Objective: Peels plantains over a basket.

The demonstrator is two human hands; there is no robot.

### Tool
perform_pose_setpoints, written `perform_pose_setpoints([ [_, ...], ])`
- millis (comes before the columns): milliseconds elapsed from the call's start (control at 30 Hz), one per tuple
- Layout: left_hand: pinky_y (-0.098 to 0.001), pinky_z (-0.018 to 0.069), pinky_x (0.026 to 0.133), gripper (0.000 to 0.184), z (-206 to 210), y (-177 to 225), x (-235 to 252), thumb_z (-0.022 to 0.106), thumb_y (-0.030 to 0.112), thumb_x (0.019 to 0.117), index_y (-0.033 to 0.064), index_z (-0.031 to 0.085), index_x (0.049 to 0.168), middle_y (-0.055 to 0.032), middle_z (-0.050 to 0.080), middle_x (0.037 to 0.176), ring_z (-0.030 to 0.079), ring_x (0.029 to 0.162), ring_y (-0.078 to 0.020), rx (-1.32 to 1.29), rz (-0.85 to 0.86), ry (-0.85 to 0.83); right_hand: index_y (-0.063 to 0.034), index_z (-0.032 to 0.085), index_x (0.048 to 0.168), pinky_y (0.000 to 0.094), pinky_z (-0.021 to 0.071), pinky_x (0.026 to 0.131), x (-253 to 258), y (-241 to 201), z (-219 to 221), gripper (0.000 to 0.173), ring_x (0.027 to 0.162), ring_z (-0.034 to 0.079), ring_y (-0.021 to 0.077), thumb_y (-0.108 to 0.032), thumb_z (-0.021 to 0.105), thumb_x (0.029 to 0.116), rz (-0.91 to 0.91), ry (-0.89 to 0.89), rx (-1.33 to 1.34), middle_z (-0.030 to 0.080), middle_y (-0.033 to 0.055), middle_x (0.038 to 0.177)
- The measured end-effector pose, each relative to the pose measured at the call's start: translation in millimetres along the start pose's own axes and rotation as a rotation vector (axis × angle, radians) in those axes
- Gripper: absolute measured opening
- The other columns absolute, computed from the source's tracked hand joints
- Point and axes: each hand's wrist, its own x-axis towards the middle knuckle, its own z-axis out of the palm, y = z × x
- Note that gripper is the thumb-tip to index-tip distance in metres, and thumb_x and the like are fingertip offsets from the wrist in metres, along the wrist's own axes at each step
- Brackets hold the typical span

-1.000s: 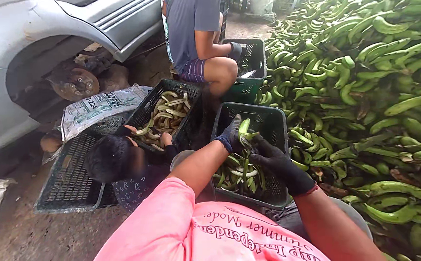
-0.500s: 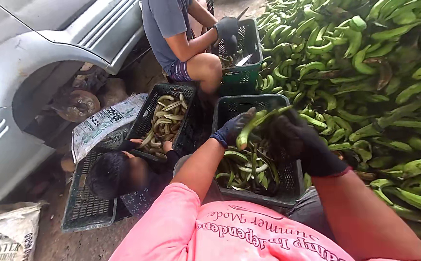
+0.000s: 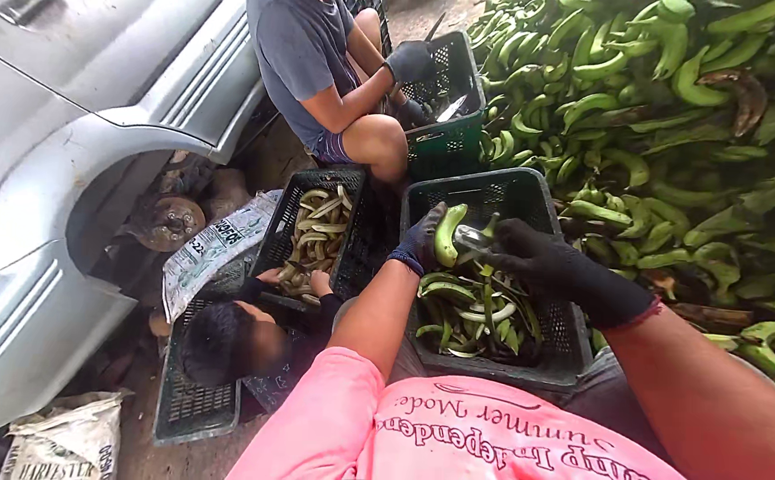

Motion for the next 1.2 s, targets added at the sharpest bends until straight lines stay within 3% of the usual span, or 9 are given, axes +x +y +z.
perform_pose_setpoints([
  [100, -0.0393, 0.0586, 0.07, 0.06, 6.0, -6.2, 1.7, 0.033, 0.06, 0.1053, 0.0099, 0.061, 0.122, -0.0106, 0.068, 0.094, 0.068, 0.08, -0.0199, -0.124, -0.054, 0.0, -0.0168, 0.059, 0.127, 0.0493, 0.0578, 0.088, -0.5, -8.5, 16.2, 0.041, 0.096, 0.069, 0.0192, -0.041, 0.071, 0.0958, -0.187, -0.036, -0.121, 0.069, 0.0029, 0.104],
  [233, -0.0377, 0.0574, 0.067, 0.063, 13.9, -17.1, -2.2, 0.025, 0.062, 0.1051, 0.012, 0.061, 0.117, -0.0077, 0.067, 0.089, 0.066, 0.077, -0.018, -0.204, -0.081, -0.074, -0.0111, 0.063, 0.104, 0.0518, 0.0567, 0.078, 19.3, 5.2, 28.7, 0.028, 0.088, 0.066, 0.0265, -0.037, 0.068, 0.0972, -0.196, 0.041, -0.218, 0.064, 0.0087, 0.095],
  [400, -0.0406, 0.0581, 0.071, 0.073, 32.7, -22.0, -16.2, 0.02, 0.068, 0.1036, 0.0113, 0.061, 0.123, -0.0111, 0.069, 0.098, 0.067, 0.083, -0.0206, -0.094, -0.111, -0.028, -0.008, 0.058, 0.122, 0.0654, 0.0544, 0.08, 46.0, 32.7, 27.4, 0.036, 0.099, 0.068, 0.0406, -0.038, 0.061, 0.1018, 0.137, 0.228, -0.242, 0.066, 0.0186, 0.111],
  [533, -0.0389, 0.0592, 0.074, 0.072, 26.8, -18.7, -22.4, 0.018, 0.066, 0.105, 0.0103, 0.06, 0.125, -0.0113, 0.069, 0.102, 0.068, 0.087, -0.0199, -0.007, -0.053, -0.191, -0.0143, 0.033, 0.158, 0.0701, 0.0511, 0.088, 45.4, 42.0, 26.9, 0.06, 0.111, 0.066, 0.0461, -0.042, 0.049, 0.1067, 0.211, 0.224, -0.235, 0.066, 0.024, 0.124],
  [667, -0.035, 0.058, 0.065, 0.059, 19.3, -13.0, -30.6, 0.028, 0.062, 0.1065, 0.0142, 0.06, 0.122, -0.0071, 0.066, 0.09, 0.065, 0.074, -0.0166, 0.082, -0.039, -0.174, -0.0121, 0.033, 0.156, 0.0747, 0.0483, 0.084, 42.8, 67.9, 9.0, 0.057, 0.106, 0.065, 0.0533, -0.039, 0.046, 0.1065, 0.366, 0.214, -0.181, 0.066, 0.0311, 0.117],
  [767, -0.0424, 0.0587, 0.075, 0.059, -3.8, -11.8, -10.9, 0.037, 0.061, 0.105, 0.0157, 0.054, 0.139, -0.0115, 0.067, 0.104, 0.067, 0.087, -0.022, 0.123, 0.004, -0.038, -0.013, 0.045, 0.147, 0.0687, 0.0523, 0.083, 28.1, 46.9, 6.4, 0.052, 0.097, 0.068, 0.042, -0.046, 0.049, 0.1063, 0.092, 0.181, -0.036, 0.068, 0.0219, 0.107],
  [933, -0.0414, 0.0581, 0.077, 0.056, -1.1, -11.5, -7.1, 0.03, 0.053, 0.1085, 0.0098, 0.059, 0.128, -0.0098, 0.067, 0.099, 0.066, 0.086, -0.0189, 0.135, 0.108, 0.0, -0.0162, 0.062, 0.124, 0.0496, 0.0576, 0.083, 7.7, 4.1, 29.9, 0.03, 0.091, 0.068, 0.0177, -0.037, 0.059, 0.1025, -0.294, 0.016, -0.049, 0.068, 0.0027, 0.099],
  [1067, -0.0382, 0.0556, 0.09, 0.04, 12.8, -27.0, -13.4, 0.037, 0.03, 0.1109, 0.007, 0.052, 0.14, -0.0115, 0.065, 0.119, 0.064, 0.103, -0.0163, 0.211, 0.126, -0.114, -0.0088, 0.064, 0.123, 0.0634, 0.0552, 0.083, 30.4, 22.1, 27.5, 0.031, 0.101, 0.069, 0.0375, -0.031, 0.061, 0.1022, -0.105, 0.198, -0.207, 0.069, 0.0173, 0.11],
  [1200, -0.0413, 0.0581, 0.079, 0.06, 18.2, -35.8, -14.9, 0.03, 0.062, 0.1063, 0.0165, 0.057, 0.135, -0.0086, 0.068, 0.107, 0.067, 0.092, -0.0182, 0.288, 0.048, -0.159, -0.0051, 0.056, 0.132, 0.0702, 0.0505, 0.086, 46.5, 48.1, 0.2, 0.043, 0.11, 0.064, 0.0459, -0.04, 0.047, 0.1068, 0.152, 0.363, -0.197, 0.062, 0.0246, 0.121],
])
